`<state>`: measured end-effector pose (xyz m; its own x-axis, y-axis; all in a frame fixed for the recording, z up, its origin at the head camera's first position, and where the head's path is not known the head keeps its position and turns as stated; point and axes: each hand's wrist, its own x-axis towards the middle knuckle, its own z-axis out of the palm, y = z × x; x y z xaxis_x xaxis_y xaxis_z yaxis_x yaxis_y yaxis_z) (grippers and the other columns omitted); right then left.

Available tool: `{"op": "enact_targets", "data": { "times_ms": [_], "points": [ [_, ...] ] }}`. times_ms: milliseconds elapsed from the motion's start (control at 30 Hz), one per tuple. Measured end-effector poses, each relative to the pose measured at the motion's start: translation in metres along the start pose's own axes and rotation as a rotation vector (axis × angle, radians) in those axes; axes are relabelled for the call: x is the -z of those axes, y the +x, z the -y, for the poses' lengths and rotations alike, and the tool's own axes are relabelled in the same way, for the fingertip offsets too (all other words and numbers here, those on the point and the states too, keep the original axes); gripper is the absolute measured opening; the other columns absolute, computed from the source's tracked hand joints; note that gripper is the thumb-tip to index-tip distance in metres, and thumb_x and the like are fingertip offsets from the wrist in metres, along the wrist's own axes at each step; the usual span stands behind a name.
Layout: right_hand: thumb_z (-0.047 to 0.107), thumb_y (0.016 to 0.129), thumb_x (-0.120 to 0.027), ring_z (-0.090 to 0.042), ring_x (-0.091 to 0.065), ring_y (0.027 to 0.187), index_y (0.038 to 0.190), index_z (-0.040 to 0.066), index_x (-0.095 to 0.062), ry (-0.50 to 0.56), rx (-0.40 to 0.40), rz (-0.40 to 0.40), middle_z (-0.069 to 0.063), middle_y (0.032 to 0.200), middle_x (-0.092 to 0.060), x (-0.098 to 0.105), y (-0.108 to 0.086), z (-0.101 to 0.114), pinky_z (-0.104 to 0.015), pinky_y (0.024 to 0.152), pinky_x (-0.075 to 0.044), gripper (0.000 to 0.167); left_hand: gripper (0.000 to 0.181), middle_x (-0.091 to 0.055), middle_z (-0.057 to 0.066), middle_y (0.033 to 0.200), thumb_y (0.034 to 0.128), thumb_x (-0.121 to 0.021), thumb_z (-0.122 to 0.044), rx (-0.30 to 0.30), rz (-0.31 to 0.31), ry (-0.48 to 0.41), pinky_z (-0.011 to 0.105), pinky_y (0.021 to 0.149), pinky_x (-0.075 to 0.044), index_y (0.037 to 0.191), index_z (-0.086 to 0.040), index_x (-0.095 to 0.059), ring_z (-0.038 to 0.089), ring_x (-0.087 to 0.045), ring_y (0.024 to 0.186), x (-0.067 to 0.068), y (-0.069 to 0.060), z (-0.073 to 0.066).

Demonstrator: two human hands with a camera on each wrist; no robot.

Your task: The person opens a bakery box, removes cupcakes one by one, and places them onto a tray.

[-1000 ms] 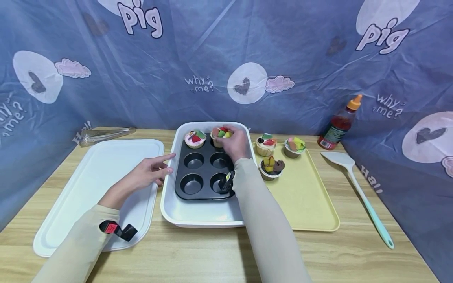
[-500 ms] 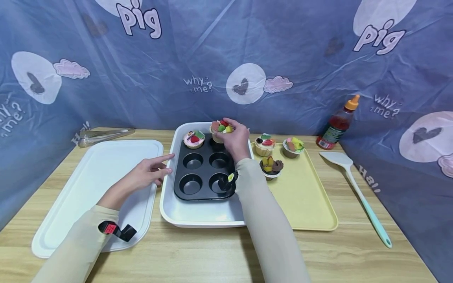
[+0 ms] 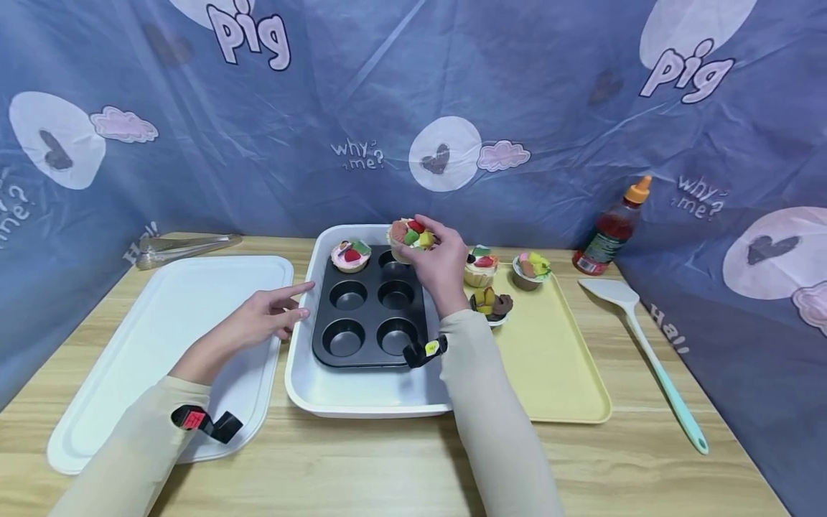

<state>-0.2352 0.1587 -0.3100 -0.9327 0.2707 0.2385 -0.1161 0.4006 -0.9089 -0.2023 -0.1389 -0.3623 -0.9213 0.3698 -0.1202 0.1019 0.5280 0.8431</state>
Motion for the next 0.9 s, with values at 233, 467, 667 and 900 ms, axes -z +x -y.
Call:
{"op": "enact_targets", "data": {
  "times_ms": [233,467,667,900],
  "points": [
    [0.019,0.079,-0.088,-0.025,-0.061,0.12,0.133,0.02,-0.069,-0.007,0.034,-0.035,-0.006,0.139,-0.063,0.005,-0.01,0.0,-0.039,0.099,-0.055,0.057,0.059,-0.066,0.021,0.109,0.1008,-0.064,-0.021,-0.012,0.006,-0.011,0.032,0.066,-0.058,0.155,-0.012,-0.041,0.02,-0.068,0.075,0.002,-0.001,0.001],
    [0.016,0.078,-0.089,-0.021,-0.065,0.112,0.131,0.015,-0.07,0.042,0.077,-0.071,-0.008,0.134,-0.066,0.015,-0.016,-0.006,-0.025,0.092,-0.056,0.056,0.059,-0.067,0.021,0.108,0.1008,-0.064,-0.02,-0.038,0.01,-0.021,0.03,0.062,-0.057,0.155,-0.01,-0.041,0.019,-0.066,0.072,0.002,-0.002,0.001],
    [0.013,0.078,-0.088,-0.019,-0.064,0.1,0.131,0.016,-0.07,0.073,0.059,-0.073,-0.007,0.132,-0.067,0.02,-0.019,-0.006,-0.01,0.071,-0.047,0.056,0.059,-0.067,0.021,0.107,0.1009,-0.063,-0.019,-0.039,0.016,-0.021,0.029,0.064,-0.057,0.155,-0.011,-0.041,0.017,-0.066,0.073,0.0,-0.001,0.003],
    [0.013,0.078,-0.088,-0.016,-0.063,0.099,0.13,0.016,-0.07,0.113,0.062,-0.056,-0.006,0.129,-0.069,0.022,-0.017,-0.004,-0.011,0.073,-0.048,0.055,0.059,-0.066,0.02,0.107,0.1007,-0.064,-0.019,-0.036,0.012,-0.017,0.03,0.064,-0.058,0.154,-0.011,-0.042,0.017,-0.065,0.073,0.002,-0.001,0.005]
  ]
}}
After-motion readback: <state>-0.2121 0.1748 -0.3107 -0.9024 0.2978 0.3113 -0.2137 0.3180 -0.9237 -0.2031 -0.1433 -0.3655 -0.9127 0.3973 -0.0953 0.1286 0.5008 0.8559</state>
